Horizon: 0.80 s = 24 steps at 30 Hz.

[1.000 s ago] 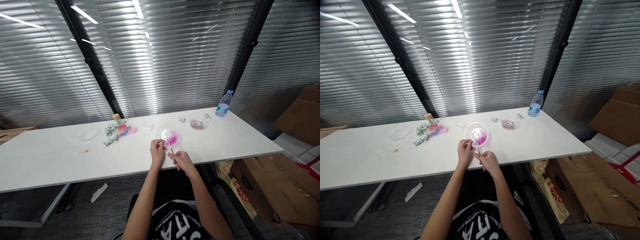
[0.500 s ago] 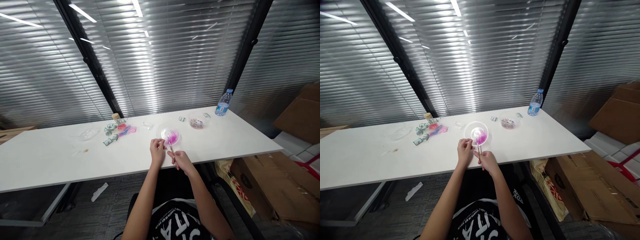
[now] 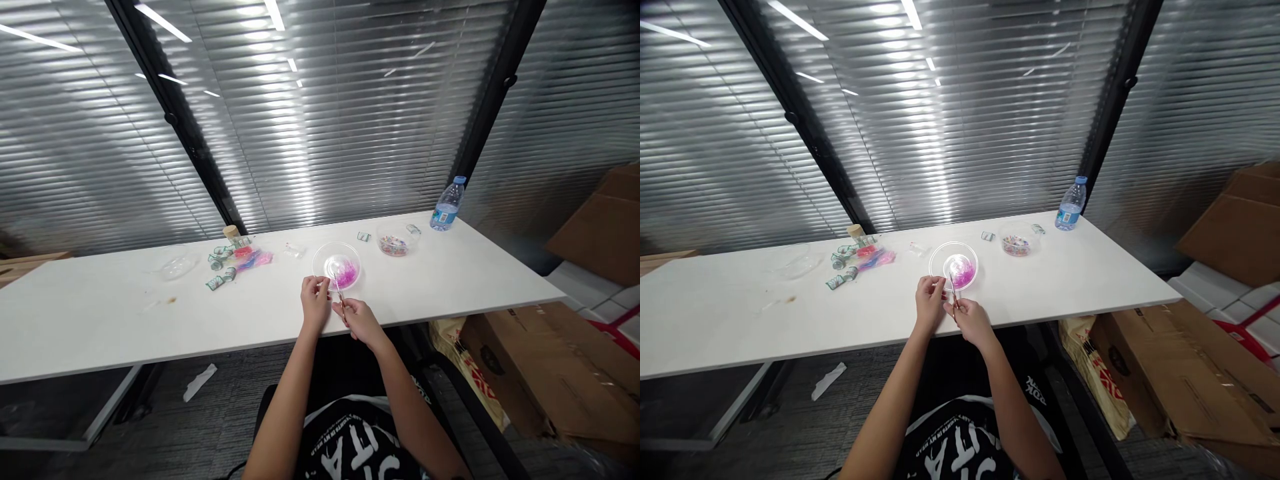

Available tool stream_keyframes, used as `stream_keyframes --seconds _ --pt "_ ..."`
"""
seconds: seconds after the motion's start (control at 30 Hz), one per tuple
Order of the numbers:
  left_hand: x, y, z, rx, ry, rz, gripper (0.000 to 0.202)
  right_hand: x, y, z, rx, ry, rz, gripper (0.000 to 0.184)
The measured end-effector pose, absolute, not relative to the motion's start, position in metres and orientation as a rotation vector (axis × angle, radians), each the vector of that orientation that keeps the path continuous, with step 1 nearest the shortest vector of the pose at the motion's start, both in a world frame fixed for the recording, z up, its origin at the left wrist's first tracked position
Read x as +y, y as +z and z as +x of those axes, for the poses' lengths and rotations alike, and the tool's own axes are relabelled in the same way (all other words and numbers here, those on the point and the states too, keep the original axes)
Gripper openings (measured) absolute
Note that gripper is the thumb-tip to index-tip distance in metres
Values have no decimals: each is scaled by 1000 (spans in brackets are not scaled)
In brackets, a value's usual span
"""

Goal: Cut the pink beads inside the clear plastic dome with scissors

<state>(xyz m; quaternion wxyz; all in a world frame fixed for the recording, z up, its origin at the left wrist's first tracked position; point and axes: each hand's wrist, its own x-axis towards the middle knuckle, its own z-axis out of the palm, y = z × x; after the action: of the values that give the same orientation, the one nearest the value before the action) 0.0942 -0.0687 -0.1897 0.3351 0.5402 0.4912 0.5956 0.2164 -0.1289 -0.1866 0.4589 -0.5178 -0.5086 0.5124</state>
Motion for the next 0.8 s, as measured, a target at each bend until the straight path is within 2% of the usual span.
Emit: stream_keyframes --seconds 0.8 --pt "-69 -193 91 1268 1524 1523 22 -128 -191 219 -1357 1284 -1263 37"
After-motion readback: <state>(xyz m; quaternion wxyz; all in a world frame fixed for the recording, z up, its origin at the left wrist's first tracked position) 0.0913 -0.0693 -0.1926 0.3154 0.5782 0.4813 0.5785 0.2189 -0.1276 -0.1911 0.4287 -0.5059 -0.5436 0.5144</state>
